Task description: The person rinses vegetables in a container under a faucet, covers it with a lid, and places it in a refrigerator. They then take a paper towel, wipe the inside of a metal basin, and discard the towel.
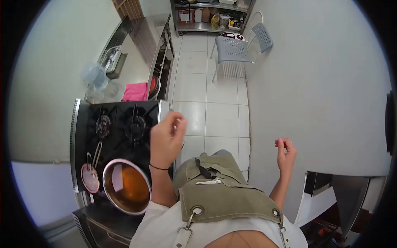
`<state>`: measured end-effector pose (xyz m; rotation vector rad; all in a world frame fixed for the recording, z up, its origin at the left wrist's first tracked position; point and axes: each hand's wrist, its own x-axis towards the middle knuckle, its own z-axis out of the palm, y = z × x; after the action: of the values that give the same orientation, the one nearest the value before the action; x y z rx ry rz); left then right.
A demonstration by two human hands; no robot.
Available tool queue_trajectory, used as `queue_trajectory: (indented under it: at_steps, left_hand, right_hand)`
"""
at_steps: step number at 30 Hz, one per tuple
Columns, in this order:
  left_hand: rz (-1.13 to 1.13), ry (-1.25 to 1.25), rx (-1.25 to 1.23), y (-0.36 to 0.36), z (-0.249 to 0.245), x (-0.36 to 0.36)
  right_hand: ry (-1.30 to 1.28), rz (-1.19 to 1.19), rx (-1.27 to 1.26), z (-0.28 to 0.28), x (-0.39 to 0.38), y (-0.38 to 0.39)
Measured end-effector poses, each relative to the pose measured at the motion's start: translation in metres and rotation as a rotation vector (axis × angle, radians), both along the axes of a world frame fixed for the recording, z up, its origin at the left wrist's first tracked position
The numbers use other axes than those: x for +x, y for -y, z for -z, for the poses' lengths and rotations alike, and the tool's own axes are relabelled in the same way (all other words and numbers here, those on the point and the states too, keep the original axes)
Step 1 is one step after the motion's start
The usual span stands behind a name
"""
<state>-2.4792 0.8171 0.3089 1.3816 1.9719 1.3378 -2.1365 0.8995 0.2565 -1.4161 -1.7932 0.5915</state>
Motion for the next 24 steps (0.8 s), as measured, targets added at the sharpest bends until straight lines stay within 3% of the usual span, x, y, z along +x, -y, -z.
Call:
queue_trajectory:
  at_steps: [2, 4, 7, 8, 11, 13, 14, 15, 17, 19, 20, 21, 24]
  left_hand:
    - [0.277, -0.131, -0.215, -0.049, 0.009, -0.003]
    - [0.496, -0.120, -0.369, -0.100, 0.048, -0.010]
    - [0.601, 0.145, -0.462, -0.191, 0.125, -0.017]
    - [0.560, 0.144, -0.530, -0.217, 0.152, -0.022]
    - [0.322, -0.268, -0.768, -0.257, 0.284, -0.041]
    - [0.303, 0.118, -0.883, -0.277, 0.356, -0.061]
    - [0.215, 0.444, -0.766, -0.273, 0.430, -0.070]
    - [0.041, 0.833, -0.639, -0.270, 0.436, -0.073]
    - [-0.553, 1.087, -0.708, -0.255, 0.459, -0.081]
    - [-0.841, 1.011, -0.844, -0.223, 0.504, -0.096]
    - [-0.851, 1.024, -0.932, -0.219, 0.491, -0.101]
    - [-0.970, 1.101, -0.819, -0.219, 0.482, -0.098]
    - [-0.953, 1.184, -0.779, -0.226, 0.474, -0.101]
  right_hand:
    - [0.019, 0.100, -0.010, 0.013, 0.013, -0.042]
    - [0.013, 0.180, -0.048, 0.027, 0.025, -0.086]
    - [0.012, 0.301, -0.100, 0.033, 0.024, -0.160]
    - [0.033, 0.311, -0.098, 0.038, 0.024, -0.189]
    - [0.082, 0.260, -0.101, 0.030, 0.006, -0.289]
    - [0.165, 0.178, -0.066, 0.020, -0.009, -0.362]
    - [0.184, 0.148, -0.065, 0.009, -0.022, -0.399]
    - [0.191, 0.105, -0.028, -0.002, -0.039, -0.434]
    - [0.193, 0.040, 0.009, -0.014, -0.077, -0.501]
    - [0.267, -0.160, 0.210, -0.023, -0.114, -0.563]
    - [0.268, -0.195, 0.218, -0.026, -0.133, -0.588]
    - [0.213, -0.230, 0.161, -0.027, -0.156, -0.612]
    - [0.181, -0.340, 0.099, -0.017, -0.221, -0.679]
